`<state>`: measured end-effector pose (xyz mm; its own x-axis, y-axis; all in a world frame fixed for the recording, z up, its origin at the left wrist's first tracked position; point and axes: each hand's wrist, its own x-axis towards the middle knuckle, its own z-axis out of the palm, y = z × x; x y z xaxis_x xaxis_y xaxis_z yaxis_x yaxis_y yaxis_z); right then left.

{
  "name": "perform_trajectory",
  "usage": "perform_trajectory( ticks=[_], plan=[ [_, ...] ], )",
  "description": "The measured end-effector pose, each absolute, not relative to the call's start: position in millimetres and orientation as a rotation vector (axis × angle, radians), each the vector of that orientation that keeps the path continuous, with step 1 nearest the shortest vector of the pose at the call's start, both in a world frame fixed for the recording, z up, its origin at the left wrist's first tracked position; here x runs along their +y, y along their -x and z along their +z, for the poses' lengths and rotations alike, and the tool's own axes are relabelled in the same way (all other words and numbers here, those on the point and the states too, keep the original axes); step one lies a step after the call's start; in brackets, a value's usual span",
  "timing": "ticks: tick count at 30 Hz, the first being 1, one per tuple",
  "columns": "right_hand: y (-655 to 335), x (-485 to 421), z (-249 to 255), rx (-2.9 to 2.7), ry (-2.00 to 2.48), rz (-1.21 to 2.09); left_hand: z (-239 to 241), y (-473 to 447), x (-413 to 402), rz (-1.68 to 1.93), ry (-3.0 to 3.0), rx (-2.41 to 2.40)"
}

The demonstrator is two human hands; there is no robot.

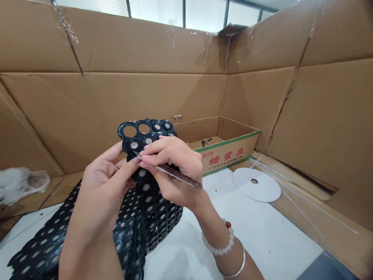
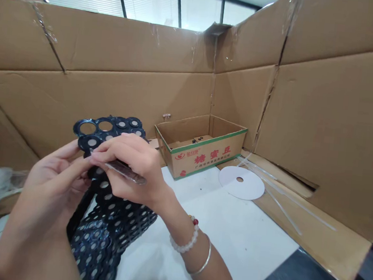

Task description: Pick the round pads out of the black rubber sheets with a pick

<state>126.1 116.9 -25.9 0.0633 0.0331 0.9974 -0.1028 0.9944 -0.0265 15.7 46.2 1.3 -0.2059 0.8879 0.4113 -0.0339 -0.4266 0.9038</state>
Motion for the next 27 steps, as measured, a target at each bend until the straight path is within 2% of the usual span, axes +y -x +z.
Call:
perform_trajectory(
  ticks=[12, 22, 27],
  plan=[
    [-126, 119, -26, -1.546, -0.071, 0.096, 1, -11, 45, 1.711, -1.398, 1.093],
    [-121, 128, -37, -1.507, 0.04, -0.154, -11, -14, 56, 1.672, -1.686, 1.12],
    [-126, 136, -34, -1.537, 0.075, -0.051, -13, -16, 63, 1.628, -1.694, 1.095]
  ],
)
